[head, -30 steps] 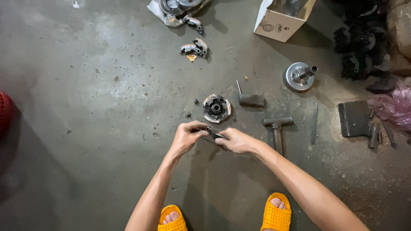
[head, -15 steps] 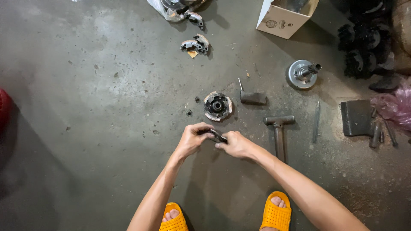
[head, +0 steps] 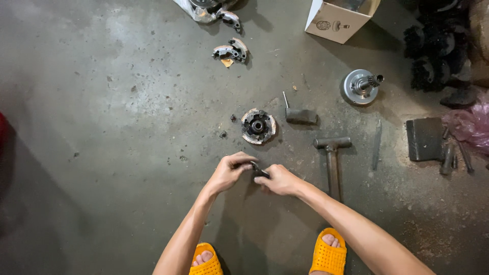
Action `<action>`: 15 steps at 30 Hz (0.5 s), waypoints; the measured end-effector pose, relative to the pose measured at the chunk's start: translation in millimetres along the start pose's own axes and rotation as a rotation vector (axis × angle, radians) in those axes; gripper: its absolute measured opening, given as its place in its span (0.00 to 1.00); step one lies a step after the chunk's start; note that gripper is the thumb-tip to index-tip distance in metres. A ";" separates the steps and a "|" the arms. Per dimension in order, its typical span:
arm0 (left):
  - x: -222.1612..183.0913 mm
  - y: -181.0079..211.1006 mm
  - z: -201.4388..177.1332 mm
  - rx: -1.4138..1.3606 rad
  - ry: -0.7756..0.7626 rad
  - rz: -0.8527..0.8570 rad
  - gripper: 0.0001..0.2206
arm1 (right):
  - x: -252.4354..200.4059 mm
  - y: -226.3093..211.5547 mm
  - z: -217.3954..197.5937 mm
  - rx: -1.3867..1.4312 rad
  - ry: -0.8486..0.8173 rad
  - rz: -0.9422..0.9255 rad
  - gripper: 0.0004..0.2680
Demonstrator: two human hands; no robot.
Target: Repairing a motorcycle clutch assembly using a hammer, punch, and pliers on the floor.
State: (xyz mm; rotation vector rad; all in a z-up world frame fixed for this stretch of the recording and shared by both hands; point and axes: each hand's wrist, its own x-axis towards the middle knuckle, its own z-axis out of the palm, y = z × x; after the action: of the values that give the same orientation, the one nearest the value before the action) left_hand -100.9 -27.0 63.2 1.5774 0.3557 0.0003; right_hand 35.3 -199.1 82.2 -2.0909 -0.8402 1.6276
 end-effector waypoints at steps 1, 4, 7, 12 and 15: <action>0.4 -4.0 2.3 0.000 -0.001 -0.001 0.10 | -1.9 1.4 -3.4 0.001 0.000 0.001 0.13; 5.9 -19.1 5.4 0.084 0.180 -0.053 0.07 | -8.6 3.3 -17.7 0.008 -0.110 0.050 0.16; 17.3 -30.9 5.4 0.039 0.422 -0.165 0.06 | -10.0 13.0 -32.3 0.292 -0.125 0.194 0.13; 48.2 -19.3 21.2 -0.087 0.594 0.028 0.05 | 10.7 44.1 -43.4 0.483 0.294 0.176 0.15; 64.4 -14.3 29.0 0.109 0.535 0.116 0.04 | 9.7 32.4 -48.4 0.421 0.425 0.157 0.15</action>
State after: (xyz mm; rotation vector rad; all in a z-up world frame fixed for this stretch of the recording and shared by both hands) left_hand -36.5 -40.8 33.8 1.6907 0.6886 0.5076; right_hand 90.8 -213.7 68.4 -2.1082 -0.1804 1.2208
